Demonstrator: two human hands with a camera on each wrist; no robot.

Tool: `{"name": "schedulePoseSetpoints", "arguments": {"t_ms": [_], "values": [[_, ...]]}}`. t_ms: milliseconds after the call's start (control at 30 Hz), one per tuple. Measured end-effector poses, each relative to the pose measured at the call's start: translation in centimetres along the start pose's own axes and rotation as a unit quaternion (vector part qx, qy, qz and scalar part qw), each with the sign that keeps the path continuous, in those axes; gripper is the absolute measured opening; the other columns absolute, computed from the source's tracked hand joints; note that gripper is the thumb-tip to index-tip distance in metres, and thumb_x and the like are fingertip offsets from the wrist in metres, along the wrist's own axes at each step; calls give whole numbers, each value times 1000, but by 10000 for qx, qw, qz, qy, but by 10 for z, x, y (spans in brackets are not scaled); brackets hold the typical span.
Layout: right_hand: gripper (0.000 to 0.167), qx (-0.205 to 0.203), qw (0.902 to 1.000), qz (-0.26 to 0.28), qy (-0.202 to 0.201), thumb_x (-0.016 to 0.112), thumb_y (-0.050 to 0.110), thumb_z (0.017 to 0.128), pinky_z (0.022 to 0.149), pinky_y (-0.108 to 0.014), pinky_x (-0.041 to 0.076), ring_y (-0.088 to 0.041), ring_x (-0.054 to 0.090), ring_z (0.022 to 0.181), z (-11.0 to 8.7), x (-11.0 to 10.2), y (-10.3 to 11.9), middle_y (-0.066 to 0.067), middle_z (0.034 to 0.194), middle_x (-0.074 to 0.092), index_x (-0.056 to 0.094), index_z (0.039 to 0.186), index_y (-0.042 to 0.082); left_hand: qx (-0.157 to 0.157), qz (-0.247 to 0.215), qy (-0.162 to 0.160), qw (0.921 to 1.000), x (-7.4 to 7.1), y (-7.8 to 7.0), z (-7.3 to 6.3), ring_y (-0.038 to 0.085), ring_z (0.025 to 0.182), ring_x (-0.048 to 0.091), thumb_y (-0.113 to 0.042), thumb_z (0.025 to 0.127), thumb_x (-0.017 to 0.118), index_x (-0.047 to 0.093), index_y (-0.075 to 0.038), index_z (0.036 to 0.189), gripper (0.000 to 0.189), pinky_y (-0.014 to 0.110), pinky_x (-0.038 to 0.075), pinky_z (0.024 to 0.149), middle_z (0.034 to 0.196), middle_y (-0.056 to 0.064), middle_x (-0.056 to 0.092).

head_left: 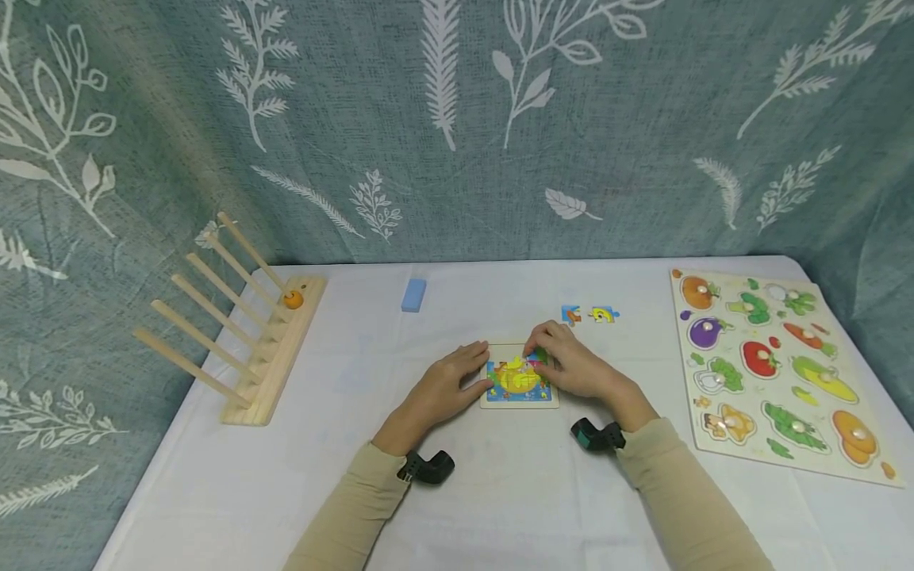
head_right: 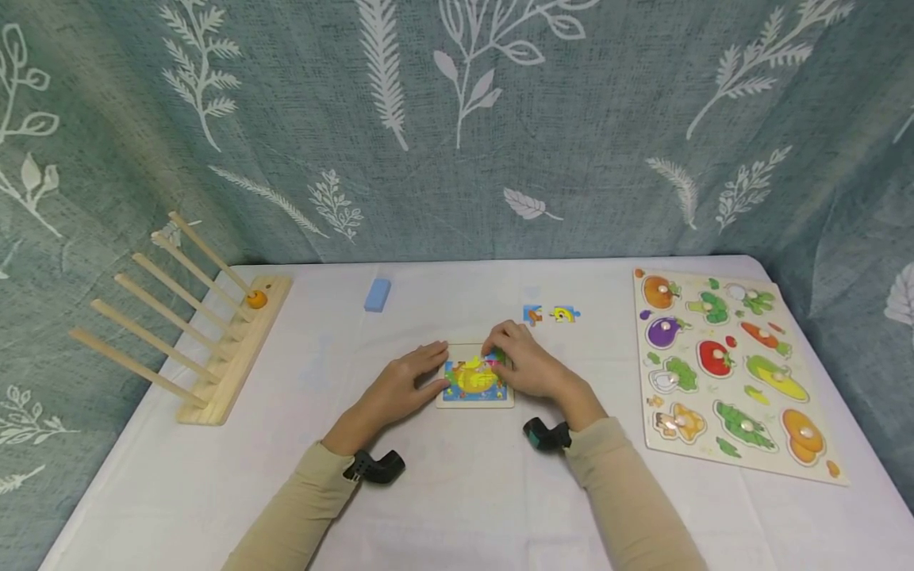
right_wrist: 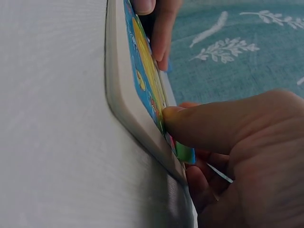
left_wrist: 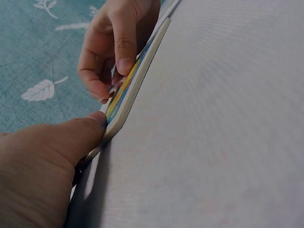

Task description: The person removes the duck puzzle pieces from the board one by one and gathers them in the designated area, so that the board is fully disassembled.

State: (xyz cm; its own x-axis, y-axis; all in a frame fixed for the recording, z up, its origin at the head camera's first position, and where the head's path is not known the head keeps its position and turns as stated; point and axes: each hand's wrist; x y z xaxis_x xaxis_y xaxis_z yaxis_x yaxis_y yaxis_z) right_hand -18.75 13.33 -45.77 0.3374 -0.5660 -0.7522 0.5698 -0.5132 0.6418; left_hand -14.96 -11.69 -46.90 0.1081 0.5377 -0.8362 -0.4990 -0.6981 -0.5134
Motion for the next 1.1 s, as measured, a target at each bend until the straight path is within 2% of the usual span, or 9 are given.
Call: {"name": "schedulePoseSetpoints", "arguments": {"t_ms": [100, 300, 533, 700, 1100], "values": [[18, 60, 9999, 117, -23, 63, 7, 90, 99, -48, 42, -27, 45, 113, 0, 0, 0, -11, 118, 50, 59, 107, 9, 28, -30, -6, 10000, 0, 0, 0, 26, 132, 46, -30, 88, 68, 54, 1, 132, 55, 38, 35, 113, 141, 11, 50], [38, 433, 9979, 477, -120, 65, 8, 88, 106, -50, 39, -30, 48, 121, -2, -1, -3, -12, 125, 53, 54, 124, 5, 19, -72, 35, 10000, 0, 0, -1, 26, 133, 45, -29, 89, 67, 53, 1, 132, 55, 38, 34, 113, 142, 12, 49], [38, 602, 9943, 866, -159, 64, 5, 89, 107, -50, 39, -31, 48, 123, -3, -2, -6, -13, 129, 52, 59, 126, 3, 2, -22, 18, 10000, 1, 0, -1, 26, 133, 45, -29, 89, 67, 53, 1, 132, 55, 38, 35, 113, 142, 12, 49], [38, 577, 9934, 985, -149, 65, 8, 89, 104, -49, 41, -28, 50, 117, -2, -3, -6, -12, 124, 53, 60, 127, 6, 16, -37, 13, 10000, 0, 0, -1, 25, 133, 45, -29, 89, 67, 53, 1, 132, 55, 38, 35, 113, 142, 12, 49], [34, 775, 9922, 841, -497, 66, 6, 88, 85, -33, 49, -17, 55, 96, -2, 0, -8, -8, 120, 61, 63, 122, 8, 11, -57, 35, 10000, -1, -1, -1, 25, 133, 45, -29, 89, 67, 53, 1, 132, 55, 37, 34, 114, 142, 12, 49]]}}
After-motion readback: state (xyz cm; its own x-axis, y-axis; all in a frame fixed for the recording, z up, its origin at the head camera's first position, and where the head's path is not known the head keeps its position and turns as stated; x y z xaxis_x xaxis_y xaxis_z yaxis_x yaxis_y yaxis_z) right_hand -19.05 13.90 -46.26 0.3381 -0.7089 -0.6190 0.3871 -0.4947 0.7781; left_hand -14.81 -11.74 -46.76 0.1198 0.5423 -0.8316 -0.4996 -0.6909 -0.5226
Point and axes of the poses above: each hand's wrist, its own z-axis towards the middle knuckle, its own x-axis out of the palm, y = z × x
